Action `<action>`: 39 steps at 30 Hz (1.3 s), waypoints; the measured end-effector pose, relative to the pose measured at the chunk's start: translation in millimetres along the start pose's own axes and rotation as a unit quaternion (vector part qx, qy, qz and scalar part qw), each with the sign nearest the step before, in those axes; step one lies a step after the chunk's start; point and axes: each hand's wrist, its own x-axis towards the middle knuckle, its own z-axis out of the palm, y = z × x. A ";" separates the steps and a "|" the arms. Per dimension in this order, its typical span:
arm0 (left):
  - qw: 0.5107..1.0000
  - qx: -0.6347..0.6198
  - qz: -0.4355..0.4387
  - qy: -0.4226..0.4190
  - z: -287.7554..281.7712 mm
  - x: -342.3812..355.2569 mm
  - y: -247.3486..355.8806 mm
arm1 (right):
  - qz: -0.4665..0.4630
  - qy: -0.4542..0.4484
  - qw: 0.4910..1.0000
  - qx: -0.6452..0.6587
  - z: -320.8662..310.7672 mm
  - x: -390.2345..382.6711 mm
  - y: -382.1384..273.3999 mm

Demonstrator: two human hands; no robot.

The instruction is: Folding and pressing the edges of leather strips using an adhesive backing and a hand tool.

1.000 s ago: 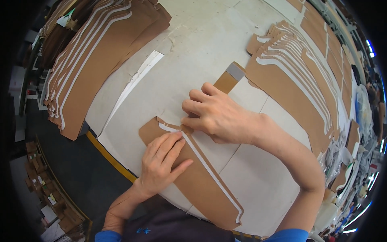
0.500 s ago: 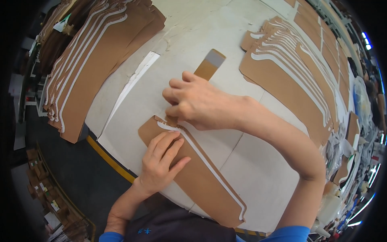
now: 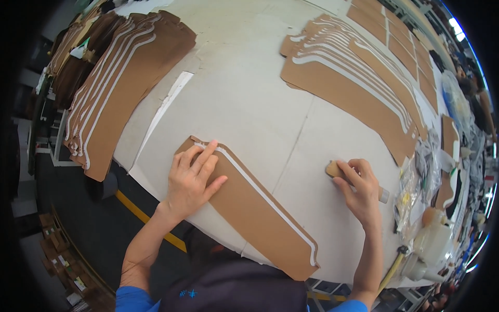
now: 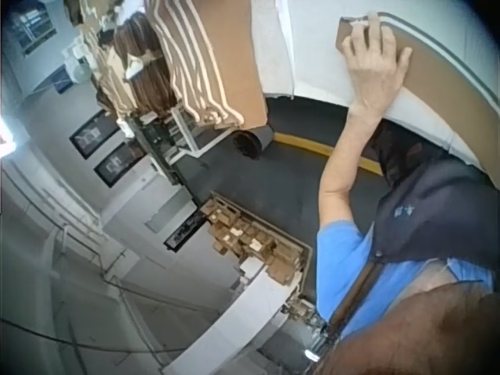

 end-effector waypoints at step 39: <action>0.900 -0.276 -0.333 -0.049 -191.4 -11.7 -247.7 | 0.190 0.141 0.950 -0.206 -41.5 -160.6 38.3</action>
